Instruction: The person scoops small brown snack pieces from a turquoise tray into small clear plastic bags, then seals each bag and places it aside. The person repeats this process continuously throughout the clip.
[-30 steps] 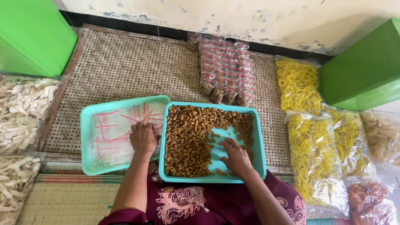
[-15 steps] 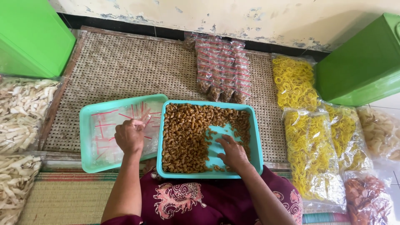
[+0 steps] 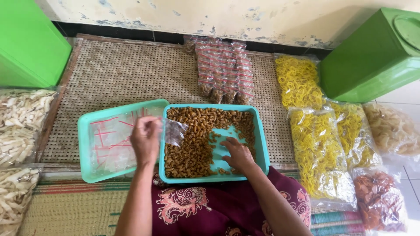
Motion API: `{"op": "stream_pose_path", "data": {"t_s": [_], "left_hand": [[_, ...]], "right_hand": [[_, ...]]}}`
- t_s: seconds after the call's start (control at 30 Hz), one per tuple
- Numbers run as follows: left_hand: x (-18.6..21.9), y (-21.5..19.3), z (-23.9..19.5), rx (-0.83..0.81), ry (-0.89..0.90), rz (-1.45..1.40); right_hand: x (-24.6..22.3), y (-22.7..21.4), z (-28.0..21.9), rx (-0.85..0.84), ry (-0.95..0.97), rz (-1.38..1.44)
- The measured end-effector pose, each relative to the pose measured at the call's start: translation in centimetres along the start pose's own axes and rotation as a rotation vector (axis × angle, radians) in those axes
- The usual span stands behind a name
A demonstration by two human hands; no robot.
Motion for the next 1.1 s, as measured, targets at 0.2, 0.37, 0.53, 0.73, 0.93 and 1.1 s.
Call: {"op": "stream_pose_path", "data": {"t_s": [0.2, 0.37, 0.53, 0.73, 0.93, 1.1], "left_hand": [[-2.7, 8.2, -8.2, -0.414, -0.047, 0.067], [-2.2, 11.1, -11.5, -0.521, -0.076, 0.070], [-2.1, 10.3, -11.0, -0.515, -0.202, -0.069], [-5.7, 11.9, -11.8, -0.633, -0.260, 0.048], [-6.3, 12.2, -11.0, -0.609, -0.247, 0.089], [-5.6, 12.2, -10.9, -0.634, -0.218, 0.177]], "right_hand": [[-1.5, -4.7, -1.5, 0.132, -0.013, 0.647], [-5.1, -5.1, -4.5, 0.033, 0.112, 0.912], [-5.2, -3.1, -4.5, 0.140, 0.163, 1.188], [-3.1, -0.5, -4.2, 0.240, 0.247, 1.458], [-3.7, -3.4, -5.5, 0.325, 0.122, 1.187], [-7.2, -7.3, -6.9, 0.388, -0.072, 0.732]]}}
Point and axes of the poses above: each hand's wrist, its own z-axis towards the middle knuckle, its own y-axis out of the palm, x = y × z, the point moved 6 cm from there along z, towards the middle knuckle
